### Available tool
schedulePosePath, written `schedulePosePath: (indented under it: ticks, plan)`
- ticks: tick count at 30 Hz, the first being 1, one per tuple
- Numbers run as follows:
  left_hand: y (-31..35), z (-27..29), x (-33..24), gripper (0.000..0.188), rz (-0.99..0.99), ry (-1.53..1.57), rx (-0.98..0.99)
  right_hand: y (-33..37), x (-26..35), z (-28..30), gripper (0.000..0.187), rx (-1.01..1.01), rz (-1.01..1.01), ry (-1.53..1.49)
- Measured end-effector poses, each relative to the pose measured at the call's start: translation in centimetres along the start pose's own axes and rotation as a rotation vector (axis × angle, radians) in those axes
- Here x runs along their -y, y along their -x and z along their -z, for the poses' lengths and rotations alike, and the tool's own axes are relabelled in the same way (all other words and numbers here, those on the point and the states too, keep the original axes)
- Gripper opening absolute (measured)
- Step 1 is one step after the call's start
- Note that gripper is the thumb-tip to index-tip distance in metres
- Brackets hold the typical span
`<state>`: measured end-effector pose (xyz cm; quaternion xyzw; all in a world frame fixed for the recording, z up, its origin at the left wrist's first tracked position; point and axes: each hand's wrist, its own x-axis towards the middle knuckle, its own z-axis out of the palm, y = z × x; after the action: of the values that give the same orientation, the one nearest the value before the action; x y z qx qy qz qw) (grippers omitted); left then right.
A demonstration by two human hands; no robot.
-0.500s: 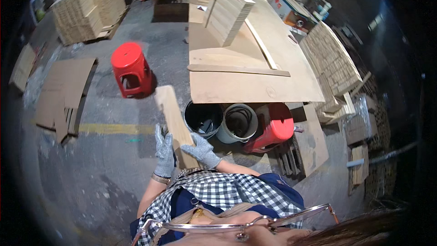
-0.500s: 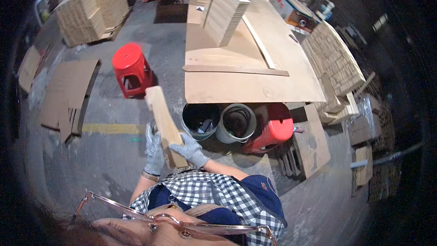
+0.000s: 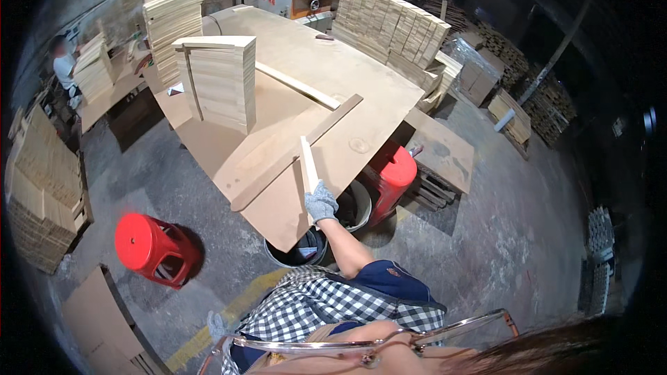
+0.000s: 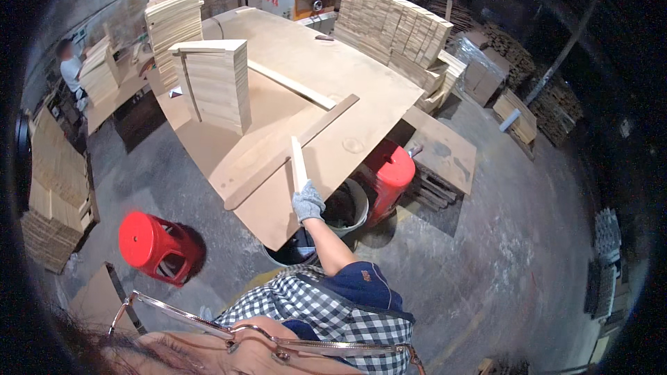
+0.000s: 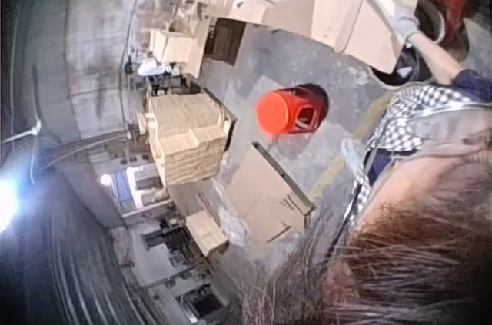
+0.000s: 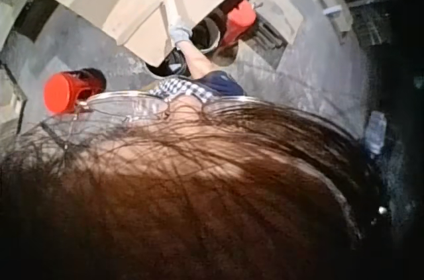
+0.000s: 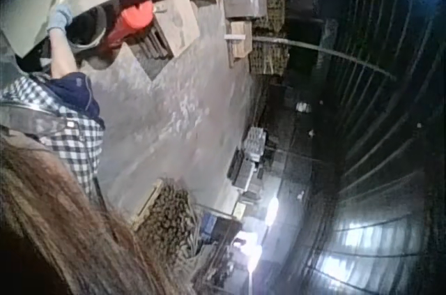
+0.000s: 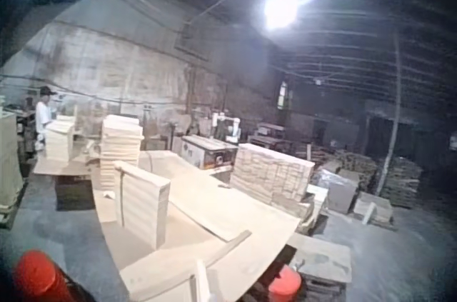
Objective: The recorder inspects wooden furniture components, uses sandpaper to smooth the edges, and then stacks the pieces onto a large pile.
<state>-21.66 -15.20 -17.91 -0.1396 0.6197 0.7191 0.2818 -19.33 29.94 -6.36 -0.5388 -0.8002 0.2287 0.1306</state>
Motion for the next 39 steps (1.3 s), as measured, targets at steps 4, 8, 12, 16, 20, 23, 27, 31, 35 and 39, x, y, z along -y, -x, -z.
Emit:
schedulePosePath:
  ticks: [4,8,12,16,20,23,27,31,35,39]
  plan:
    - [-3.6,3.8,-1.5,0.039,0.060,0.014,-0.038,0.0,0.0,-4.8,0.067,-0.041,-0.014,0.056]
    - [-8.7,2.4,-3.8,0.036,0.116,0.035,-0.061,1.5,2.3,-2.7,0.077,0.112,-0.165,0.156]
    - [-14.6,-0.2,-9.8,0.024,0.407,-0.063,0.431,3.1,2.2,-1.6,0.076,0.128,-0.244,0.303]
    - [-18.0,-0.5,-15.8,0.034,0.127,-0.301,0.152,4.1,1.3,-3.5,0.060,-0.085,-0.261,0.343]
    - [-22.9,-0.7,-20.8,0.035,0.078,0.064,0.620,5.4,3.9,-2.4,0.052,-0.183,-0.400,0.055]
    - [-24.8,-1.9,-24.8,0.037,0.057,-0.289,0.403,5.2,5.0,-4.3,0.052,-0.336,-0.386,-0.127]
    - [-26.9,-2.7,-26.2,0.041,0.007,-0.377,0.500,5.3,7.0,-6.4,0.045,-0.325,-0.301,-0.406]
    - [-28.4,-5.9,-26.9,0.040,0.074,-0.404,0.520,3.4,9.6,-9.9,0.030,-0.209,-0.405,-0.849]
    - [-31.4,-6.6,-25.7,0.039,0.138,-0.438,0.486,0.3,13.4,-11.1,0.020,-0.181,-0.504,-0.839]
    - [-35.2,-7.5,-30.3,0.037,0.106,-0.520,0.433,-3.6,13.5,-15.2,0.036,-0.201,-0.376,-0.964]
